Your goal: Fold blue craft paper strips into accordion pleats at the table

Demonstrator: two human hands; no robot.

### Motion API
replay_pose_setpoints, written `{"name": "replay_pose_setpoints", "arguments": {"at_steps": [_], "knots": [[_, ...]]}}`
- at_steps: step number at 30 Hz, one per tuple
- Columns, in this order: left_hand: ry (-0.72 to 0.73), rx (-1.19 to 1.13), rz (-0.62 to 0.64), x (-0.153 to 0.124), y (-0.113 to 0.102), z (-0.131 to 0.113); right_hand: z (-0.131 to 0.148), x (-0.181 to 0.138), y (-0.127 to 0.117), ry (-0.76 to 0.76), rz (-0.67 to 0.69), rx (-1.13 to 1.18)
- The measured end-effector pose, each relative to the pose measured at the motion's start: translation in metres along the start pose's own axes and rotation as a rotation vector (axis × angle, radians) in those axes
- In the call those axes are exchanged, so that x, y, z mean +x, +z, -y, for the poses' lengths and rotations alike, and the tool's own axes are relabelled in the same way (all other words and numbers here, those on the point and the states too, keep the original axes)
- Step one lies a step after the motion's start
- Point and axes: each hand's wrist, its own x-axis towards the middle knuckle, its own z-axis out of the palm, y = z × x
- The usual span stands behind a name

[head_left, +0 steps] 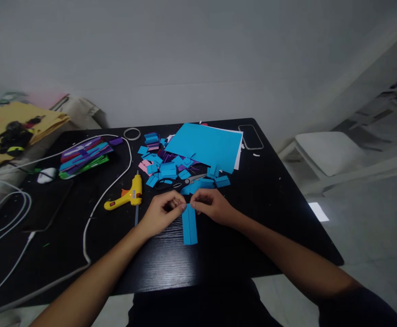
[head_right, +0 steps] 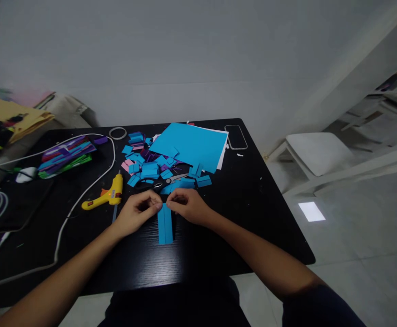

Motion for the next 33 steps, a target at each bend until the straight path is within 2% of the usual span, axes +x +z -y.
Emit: {"name": "replay_pose_setpoints", "arguments": {"at_steps": [9,26,33], "knots": [[-0.041,0.014,0.079,-0.0019,0.0009,0.0007,-0.0038,-0.0026,0.0036,-0.027,-0.012,-0.081],[-0.045,0.069,0.044,-0.0009,0.0015,-0.001,0.0001,-0.0025,0.0013,0.017,-0.046,-0.09],[-0.03,0.028,0.056,-0.0003,0.003,-0.0002,-0.0008,-0.0015,0.0015,0.029,-0.012,-0.077]]}}
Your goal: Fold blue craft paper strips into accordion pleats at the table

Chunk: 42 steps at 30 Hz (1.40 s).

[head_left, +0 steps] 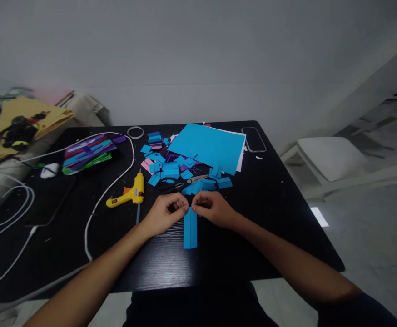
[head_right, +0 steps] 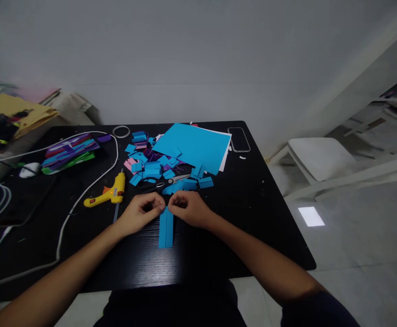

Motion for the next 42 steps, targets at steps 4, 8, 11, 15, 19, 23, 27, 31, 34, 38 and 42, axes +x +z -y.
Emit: {"name": "replay_pose_setpoints", "arguments": {"at_steps": [4,8,11,15,19,23,27,31,34,38,42], "knots": [[0.0,-0.007,0.024,0.0,0.001,0.0,-0.001,-0.001,0.001,-0.004,0.015,-0.023],[0.013,-0.008,0.021,0.0,0.001,-0.001,-0.001,-0.001,0.0,-0.004,0.019,-0.013],[0.014,-0.007,0.02,0.0,0.001,-0.002,-0.001,-0.001,0.0,-0.003,0.017,-0.002],[0.011,-0.003,0.025,0.0,0.001,-0.003,-0.002,0.0,-0.001,0.014,0.025,-0.001],[-0.001,-0.021,0.036,0.0,0.001,-0.003,-0.001,0.0,-0.001,0.014,0.04,0.004],[-0.002,-0.026,0.03,0.0,0.001,-0.003,0.001,-0.001,-0.001,0.019,0.035,0.006],[0.002,-0.007,0.031,0.0,0.0,-0.004,0.002,0.0,-0.001,0.023,0.04,0.015],[0.013,0.026,0.046,0.001,-0.004,-0.006,0.004,0.0,0.0,0.01,0.046,-0.005],[0.014,0.04,0.033,0.002,-0.009,-0.005,0.006,0.0,-0.003,0.003,0.038,-0.023],[-0.016,0.027,-0.053,0.003,-0.019,0.0,0.007,0.001,-0.011,-0.002,0.008,-0.021],[-0.037,-0.021,-0.081,0.002,-0.019,0.001,0.004,0.001,-0.01,-0.004,0.011,-0.009]]}}
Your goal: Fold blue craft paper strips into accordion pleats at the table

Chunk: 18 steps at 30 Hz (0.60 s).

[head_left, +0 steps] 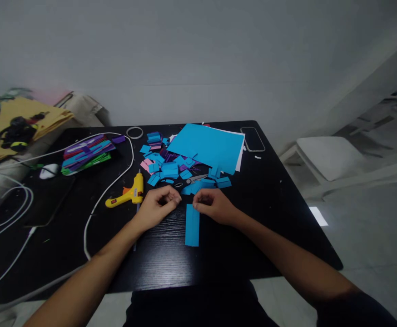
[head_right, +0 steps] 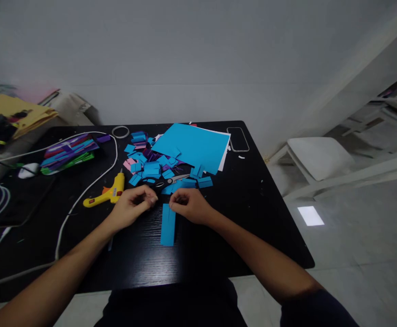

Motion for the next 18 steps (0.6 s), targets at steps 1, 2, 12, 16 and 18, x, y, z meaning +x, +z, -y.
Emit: {"name": "replay_pose_setpoints", "arguments": {"at_steps": [1,2,12,16,18], "knots": [[0.0,-0.009,0.011,-0.001,0.002,0.0,-0.001,0.0,0.002,0.004,0.004,-0.002],[0.002,-0.019,0.028,-0.002,0.005,-0.001,-0.001,0.0,0.003,0.01,0.009,-0.006],[-0.045,-0.24,0.133,-0.006,0.021,0.0,-0.006,-0.002,0.01,0.01,0.051,0.0],[-0.075,-0.319,0.174,-0.006,0.022,-0.002,-0.006,-0.003,0.008,0.005,0.079,-0.019],[-0.081,-0.342,0.188,-0.006,0.021,-0.003,-0.006,-0.003,0.007,0.003,0.093,-0.024]]}}
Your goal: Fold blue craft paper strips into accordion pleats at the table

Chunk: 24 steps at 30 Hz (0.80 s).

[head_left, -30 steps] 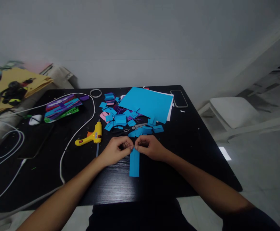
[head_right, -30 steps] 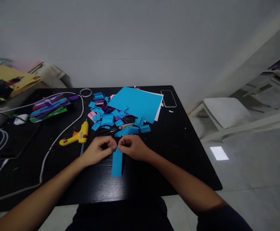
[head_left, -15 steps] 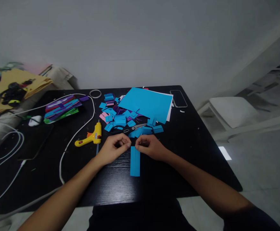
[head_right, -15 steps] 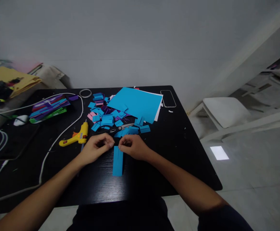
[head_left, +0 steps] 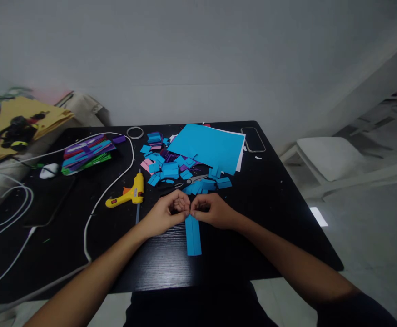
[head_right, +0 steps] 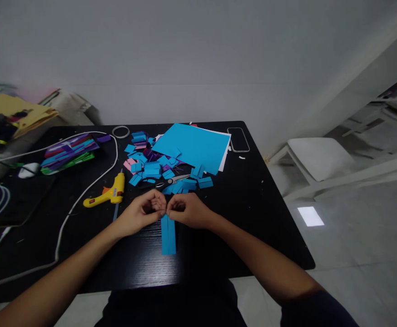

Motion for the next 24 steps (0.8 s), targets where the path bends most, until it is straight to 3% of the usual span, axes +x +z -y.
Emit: {"name": "replay_pose_setpoints", "arguments": {"at_steps": [7,15,24], "knots": [[-0.007,-0.021,0.003,0.0,-0.004,-0.002,0.004,0.001,-0.008,0.001,0.028,-0.006],[-0.001,0.016,-0.095,0.002,-0.016,-0.002,0.008,0.003,-0.018,-0.008,-0.051,-0.006],[-0.011,0.202,0.006,-0.001,-0.006,-0.001,0.004,0.002,-0.003,0.034,-0.04,0.023]]}}
